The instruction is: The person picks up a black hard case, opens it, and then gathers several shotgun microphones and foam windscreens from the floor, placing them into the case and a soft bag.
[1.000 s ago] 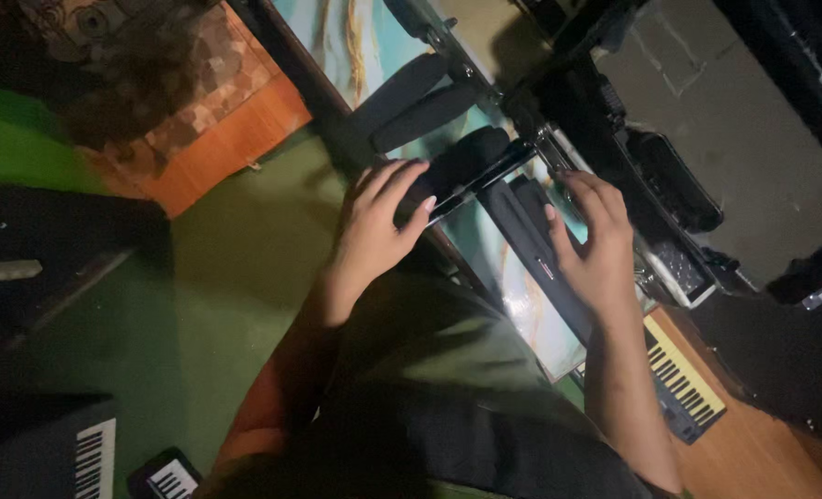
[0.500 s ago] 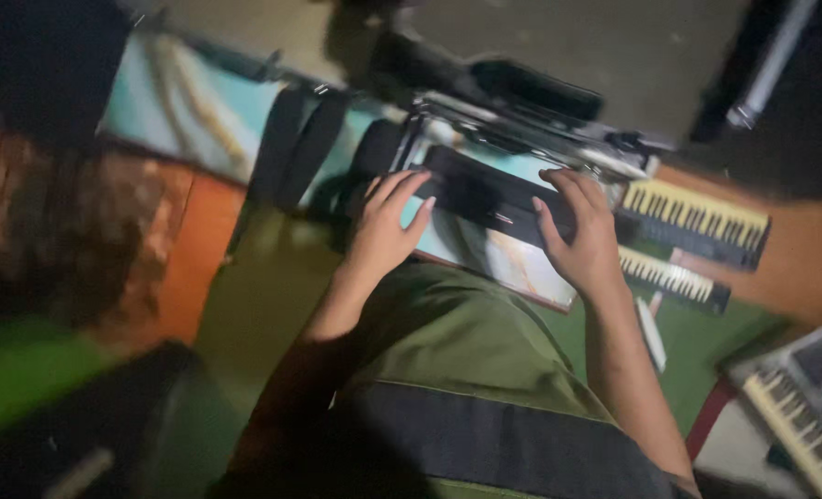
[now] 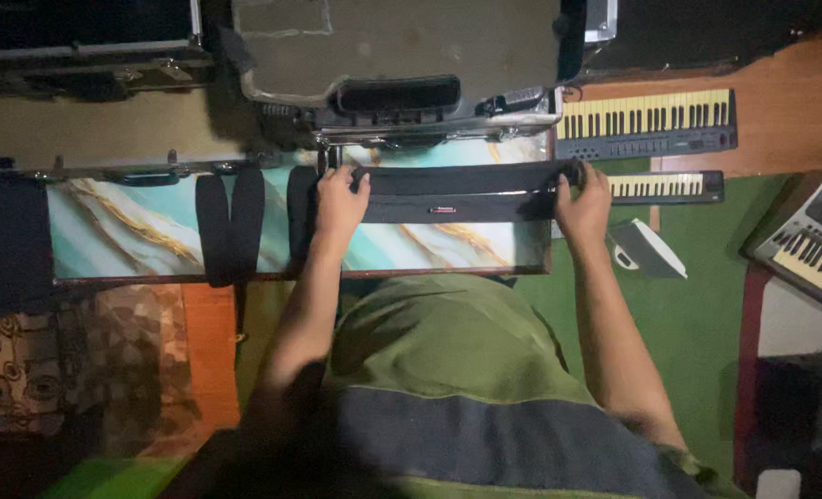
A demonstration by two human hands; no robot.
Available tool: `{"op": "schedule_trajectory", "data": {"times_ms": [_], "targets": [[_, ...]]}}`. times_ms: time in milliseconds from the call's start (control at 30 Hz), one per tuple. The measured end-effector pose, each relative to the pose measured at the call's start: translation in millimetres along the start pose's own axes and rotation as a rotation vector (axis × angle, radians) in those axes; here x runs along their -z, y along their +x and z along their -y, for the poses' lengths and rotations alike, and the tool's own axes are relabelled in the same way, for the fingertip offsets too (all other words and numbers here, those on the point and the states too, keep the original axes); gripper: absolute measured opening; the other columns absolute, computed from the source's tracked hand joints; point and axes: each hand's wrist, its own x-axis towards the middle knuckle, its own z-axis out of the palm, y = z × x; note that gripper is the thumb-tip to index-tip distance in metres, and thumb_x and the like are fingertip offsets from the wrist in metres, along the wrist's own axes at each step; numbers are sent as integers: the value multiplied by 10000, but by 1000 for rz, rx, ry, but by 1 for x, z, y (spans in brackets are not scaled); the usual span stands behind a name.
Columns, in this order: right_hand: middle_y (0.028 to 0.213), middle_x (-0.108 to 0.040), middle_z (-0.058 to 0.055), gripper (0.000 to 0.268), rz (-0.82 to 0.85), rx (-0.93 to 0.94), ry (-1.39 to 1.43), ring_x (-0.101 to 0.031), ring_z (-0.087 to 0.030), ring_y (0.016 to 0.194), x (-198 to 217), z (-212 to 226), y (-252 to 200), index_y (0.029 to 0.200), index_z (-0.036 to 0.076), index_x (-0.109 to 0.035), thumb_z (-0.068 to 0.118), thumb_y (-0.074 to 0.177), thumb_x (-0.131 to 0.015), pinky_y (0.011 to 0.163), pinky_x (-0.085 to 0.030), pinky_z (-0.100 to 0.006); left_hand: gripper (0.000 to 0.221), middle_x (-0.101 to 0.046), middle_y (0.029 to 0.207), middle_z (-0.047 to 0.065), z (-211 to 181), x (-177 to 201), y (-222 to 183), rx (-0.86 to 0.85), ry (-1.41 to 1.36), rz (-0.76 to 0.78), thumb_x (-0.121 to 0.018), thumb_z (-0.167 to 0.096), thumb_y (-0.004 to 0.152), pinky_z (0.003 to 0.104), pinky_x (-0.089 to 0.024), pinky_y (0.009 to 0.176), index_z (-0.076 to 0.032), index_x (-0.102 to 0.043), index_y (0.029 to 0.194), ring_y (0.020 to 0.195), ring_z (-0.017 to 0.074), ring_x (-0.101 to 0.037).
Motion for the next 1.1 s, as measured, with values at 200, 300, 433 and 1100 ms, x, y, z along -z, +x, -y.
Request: {"op": "schedule_trajectory", "data": {"times_ms": [200, 300, 433, 1100], "targets": [[1068, -682, -260, 393, -20, -195, 45, -664, -416, 984, -52, -63, -16, 1191, -71, -675, 181, 915, -796, 880, -527, -457, 289, -737, 898, 211, 7, -17, 3, 196, 295, 192, -735, -363, 903, 532, -553, 780, -82, -759, 968, 870, 443, -702], [1038, -686, -258, 438, -88, -216, 97, -679, -394, 946, -64, -80, -15, 1165, -100, -652, 178, 876, -826, 846, -532, -442, 293, -735, 881, 219, 4, -15, 0, 200, 302, 158, -733, -374, 898, 535, -555, 772, -99, -762, 992, 863, 451, -702], [981, -720, -227, 291, -35, -308, 82, -708, -338, 892, -62, -90, -4, 1087, -52, -723, 147, 892, -808, 824, -547, -406, 286, -730, 873, 236, -2, -10, 2, 184, 271, 115, -740, -364, 887, 552, -545, 766, -101, -757, 1000, 853, 468, -690], [872, -679, -40, 150, 101, -272, 370, -585, -83, 792, 201, 106, 1, 1092, -40, -693, 66, 1026, -776, 705, -450, -230, 169, -778, 899, 70, -152, 234, -45, 268, -438, 7, -731, -72, 923, 220, -557, 703, 37, -698, 1047, 801, 73, -721]]}}
